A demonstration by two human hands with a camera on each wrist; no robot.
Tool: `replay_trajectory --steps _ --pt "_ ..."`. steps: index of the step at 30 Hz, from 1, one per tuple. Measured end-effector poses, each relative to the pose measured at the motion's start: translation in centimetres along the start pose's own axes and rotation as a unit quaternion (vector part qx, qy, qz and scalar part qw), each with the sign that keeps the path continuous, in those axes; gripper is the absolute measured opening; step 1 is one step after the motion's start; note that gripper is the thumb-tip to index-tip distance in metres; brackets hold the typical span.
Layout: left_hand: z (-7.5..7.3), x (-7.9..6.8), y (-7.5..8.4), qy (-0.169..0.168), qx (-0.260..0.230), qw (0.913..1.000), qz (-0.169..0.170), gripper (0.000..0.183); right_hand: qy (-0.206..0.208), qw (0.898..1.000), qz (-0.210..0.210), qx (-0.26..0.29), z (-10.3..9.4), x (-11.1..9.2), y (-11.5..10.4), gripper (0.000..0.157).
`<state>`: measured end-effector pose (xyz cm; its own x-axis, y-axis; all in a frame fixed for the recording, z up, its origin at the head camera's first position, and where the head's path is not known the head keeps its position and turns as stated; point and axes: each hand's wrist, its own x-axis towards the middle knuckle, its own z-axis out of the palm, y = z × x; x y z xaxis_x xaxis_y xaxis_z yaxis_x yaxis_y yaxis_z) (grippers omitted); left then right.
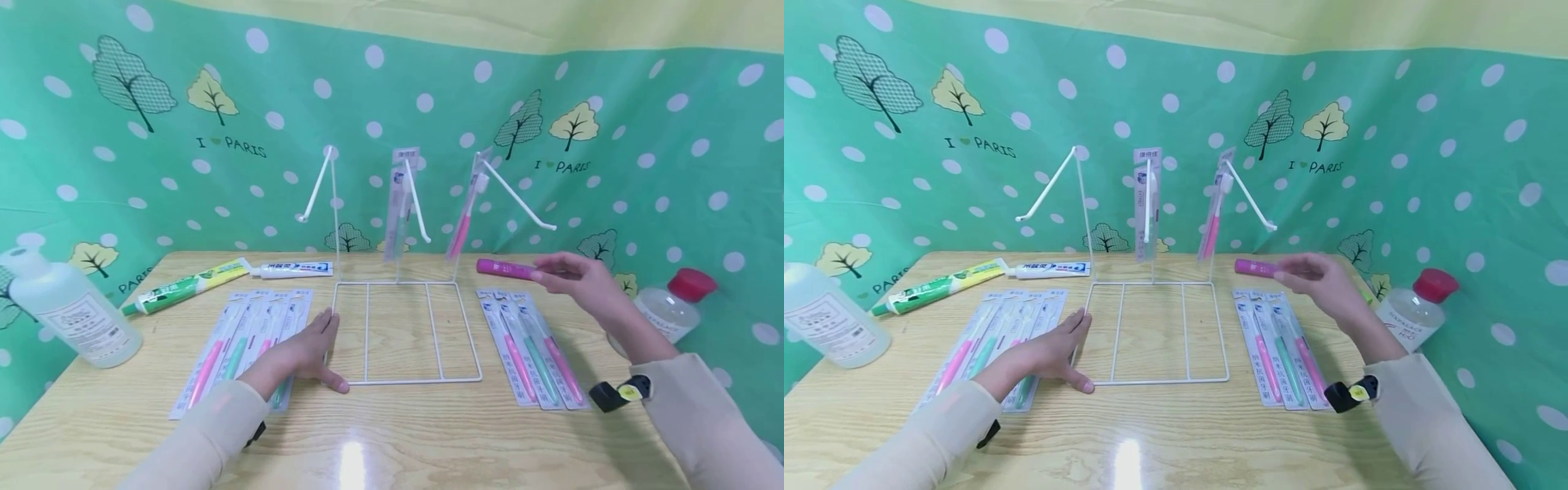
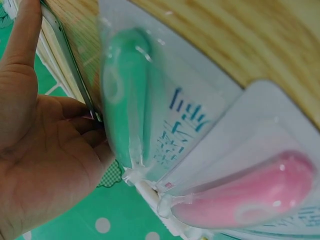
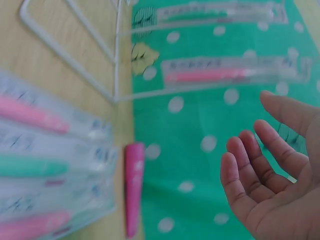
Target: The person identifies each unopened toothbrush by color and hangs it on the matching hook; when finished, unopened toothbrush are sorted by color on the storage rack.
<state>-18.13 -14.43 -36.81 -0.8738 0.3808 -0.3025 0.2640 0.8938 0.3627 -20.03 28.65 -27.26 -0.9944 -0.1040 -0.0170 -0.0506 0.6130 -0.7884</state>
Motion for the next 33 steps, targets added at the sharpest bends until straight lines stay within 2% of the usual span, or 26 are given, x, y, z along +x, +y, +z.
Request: replay_trajectory --steps 2,9,16,26,33 --pt "0.0 0.0 0.0 0.000 -0.003 1.0000 0.000 0.130 -0.002 1.000 0.012 0.002 -0.2 -0.4 1.4 0.059" --pt "0.0 0.1 -0.1 0.001 -0.003 1.0000 0.005 0.129 -0.025 1.000 0.009 -0.009 -0.3 -1.0 6.2 0.059" --pt "0.0 0.1 0.0 -0.001 0.003 1.0000 0.006 0.129 -0.036 0.998 0.045 -0.037 0.4 -1.3 9.1 0.062" --pt "-0.1 -0.1 0.1 0.002 -0.003 1.0000 0.006 0.128 -0.074 0.988 0.092 -0.101 1.8 -0.9 10.8 0.076" --pt "0.0 0.0 0.1 0.002 -0.011 0.9999 0.002 0.129 -0.066 0.983 0.098 -0.143 2.3 -0.6 10.5 0.077"
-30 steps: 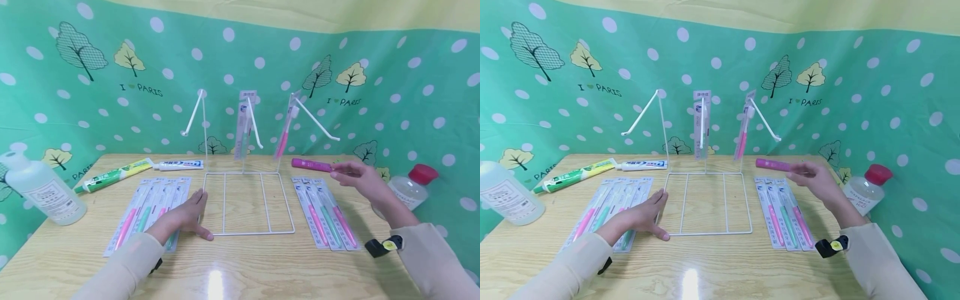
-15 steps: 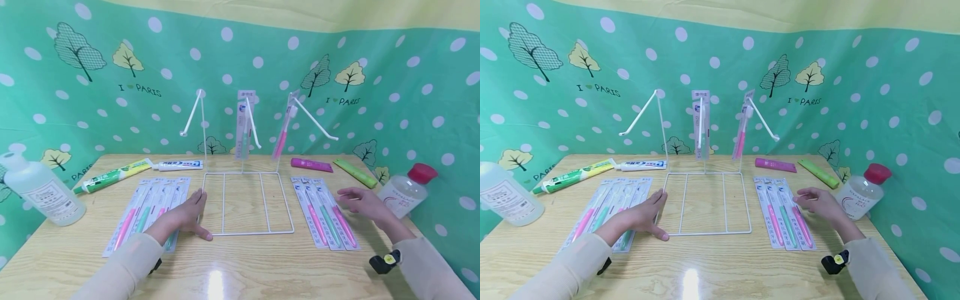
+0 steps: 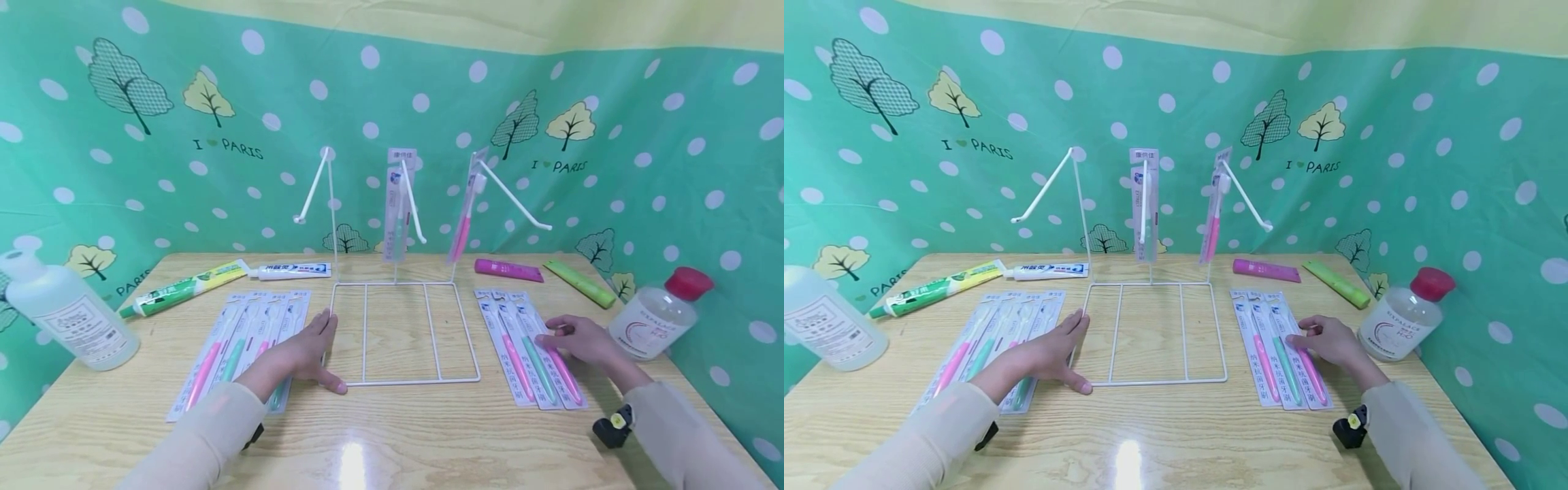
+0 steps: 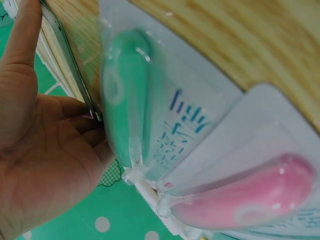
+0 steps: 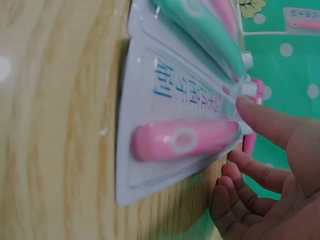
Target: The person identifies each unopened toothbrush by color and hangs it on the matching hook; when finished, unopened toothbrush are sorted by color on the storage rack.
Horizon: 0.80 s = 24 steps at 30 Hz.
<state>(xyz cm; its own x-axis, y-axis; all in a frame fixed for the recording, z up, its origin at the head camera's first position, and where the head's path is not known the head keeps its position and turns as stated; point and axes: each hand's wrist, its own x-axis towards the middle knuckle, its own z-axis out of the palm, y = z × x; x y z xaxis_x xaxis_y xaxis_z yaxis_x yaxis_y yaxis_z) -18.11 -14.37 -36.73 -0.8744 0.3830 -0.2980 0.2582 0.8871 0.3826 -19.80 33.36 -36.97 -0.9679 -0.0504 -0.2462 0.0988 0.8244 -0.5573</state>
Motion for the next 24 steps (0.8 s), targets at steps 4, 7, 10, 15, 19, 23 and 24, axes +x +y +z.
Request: replay_trajectory --steps 4,7,10,15,19,23,24 --pt "0.0 0.0 -0.1 0.000 0.001 1.0000 0.001 0.129 0.002 1.000 0.021 0.002 0.1 0.3 -0.3 0.076" --pt "0.1 0.0 -0.1 0.001 0.002 1.0000 0.004 0.129 0.005 0.999 0.039 0.004 0.2 0.7 -0.6 0.074" --pt "0.1 0.0 -0.1 0.001 0.005 1.0000 0.004 0.128 0.006 0.999 0.049 0.002 0.2 0.9 -0.9 0.073" --pt "0.0 0.0 0.0 0.000 0.005 1.0000 0.003 0.128 0.003 0.999 0.052 -0.003 0.2 1.1 -1.4 0.070" --pt "0.0 0.0 0.0 0.001 0.002 1.0000 0.002 0.128 -0.002 0.998 0.059 0.001 0.2 1.3 -1.5 0.066" --pt "0.0 0.0 0.0 0.003 0.004 1.0000 0.004 0.129 -0.007 0.998 0.069 0.014 0.1 1.3 -1.4 0.064" --pt "0.0 0.0 0.0 0.003 0.006 1.0000 0.004 0.129 -0.007 0.997 0.070 0.020 0.1 1.3 -1.3 0.064"
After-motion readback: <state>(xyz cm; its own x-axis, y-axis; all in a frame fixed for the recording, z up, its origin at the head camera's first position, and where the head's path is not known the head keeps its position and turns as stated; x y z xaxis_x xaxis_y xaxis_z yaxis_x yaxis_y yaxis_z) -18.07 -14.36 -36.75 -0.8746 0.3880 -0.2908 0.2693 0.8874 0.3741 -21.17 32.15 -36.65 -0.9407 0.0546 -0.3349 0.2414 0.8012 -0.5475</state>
